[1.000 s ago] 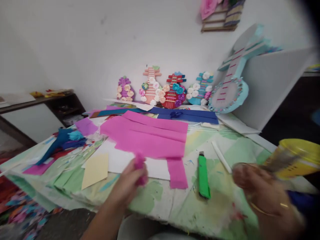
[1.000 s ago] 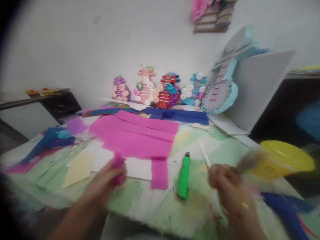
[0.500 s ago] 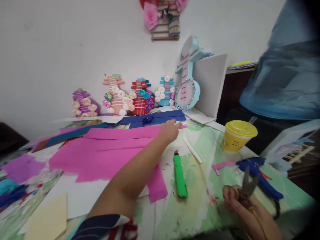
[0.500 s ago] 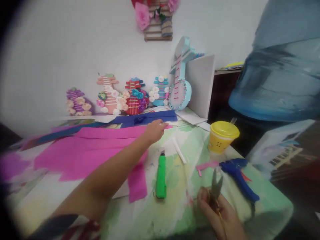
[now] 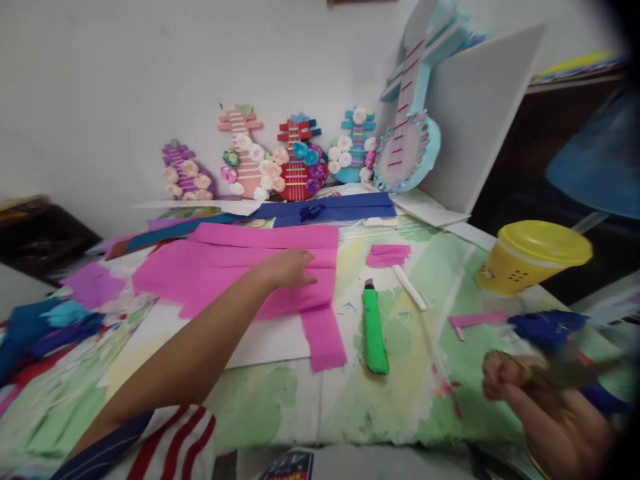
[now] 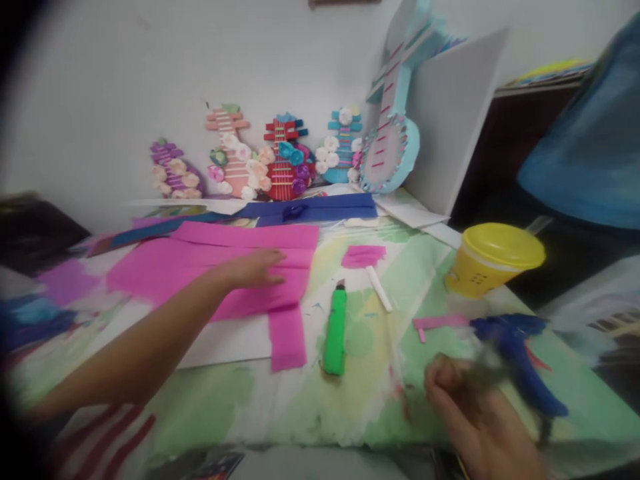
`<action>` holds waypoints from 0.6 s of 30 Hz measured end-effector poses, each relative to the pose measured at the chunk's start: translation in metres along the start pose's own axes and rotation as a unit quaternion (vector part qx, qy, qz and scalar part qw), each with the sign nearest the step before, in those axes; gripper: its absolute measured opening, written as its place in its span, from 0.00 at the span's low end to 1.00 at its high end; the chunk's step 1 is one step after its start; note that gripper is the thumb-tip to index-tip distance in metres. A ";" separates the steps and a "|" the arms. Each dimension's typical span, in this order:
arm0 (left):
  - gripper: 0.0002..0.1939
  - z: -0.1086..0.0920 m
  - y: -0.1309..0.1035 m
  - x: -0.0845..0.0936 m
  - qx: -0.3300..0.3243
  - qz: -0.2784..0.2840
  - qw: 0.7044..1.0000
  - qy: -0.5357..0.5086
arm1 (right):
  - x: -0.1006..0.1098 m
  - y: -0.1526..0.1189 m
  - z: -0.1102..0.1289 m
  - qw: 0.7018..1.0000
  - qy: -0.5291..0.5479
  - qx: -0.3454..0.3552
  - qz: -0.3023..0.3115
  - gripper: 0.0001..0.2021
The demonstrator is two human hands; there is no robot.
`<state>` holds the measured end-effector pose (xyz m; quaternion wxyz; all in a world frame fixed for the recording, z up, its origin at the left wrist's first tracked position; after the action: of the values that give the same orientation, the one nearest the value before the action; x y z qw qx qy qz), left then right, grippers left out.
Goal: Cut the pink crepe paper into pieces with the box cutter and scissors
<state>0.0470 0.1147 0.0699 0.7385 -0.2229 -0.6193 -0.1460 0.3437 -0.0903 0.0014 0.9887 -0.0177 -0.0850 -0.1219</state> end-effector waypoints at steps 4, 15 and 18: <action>0.36 0.022 -0.039 -0.047 0.092 0.032 0.995 0.018 | -0.077 0.016 0.059 0.962 -0.198 0.067 0.176 0.13; 0.39 0.060 -0.021 -0.086 0.223 0.016 0.975 0.009 | -0.137 0.053 0.056 0.831 -0.535 0.104 0.109 0.09; 0.39 0.064 -0.015 -0.086 0.238 0.006 0.971 0.009 | -0.130 0.054 0.050 0.841 -0.527 0.049 0.113 0.10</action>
<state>-0.0311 0.1289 -0.0032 0.7769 -0.0431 -0.6280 0.0078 0.2243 -0.0042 0.0272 0.8014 -0.0405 -0.5963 0.0230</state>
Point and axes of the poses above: each hand's wrist, its own y-axis towards the middle knuckle, its own x-axis out of the back of the hand, z = x × y, the point moved 5 cm from there along y, towards the middle knuckle, and after that the axes turned 12 degrees about y, right-handed, at the moved point
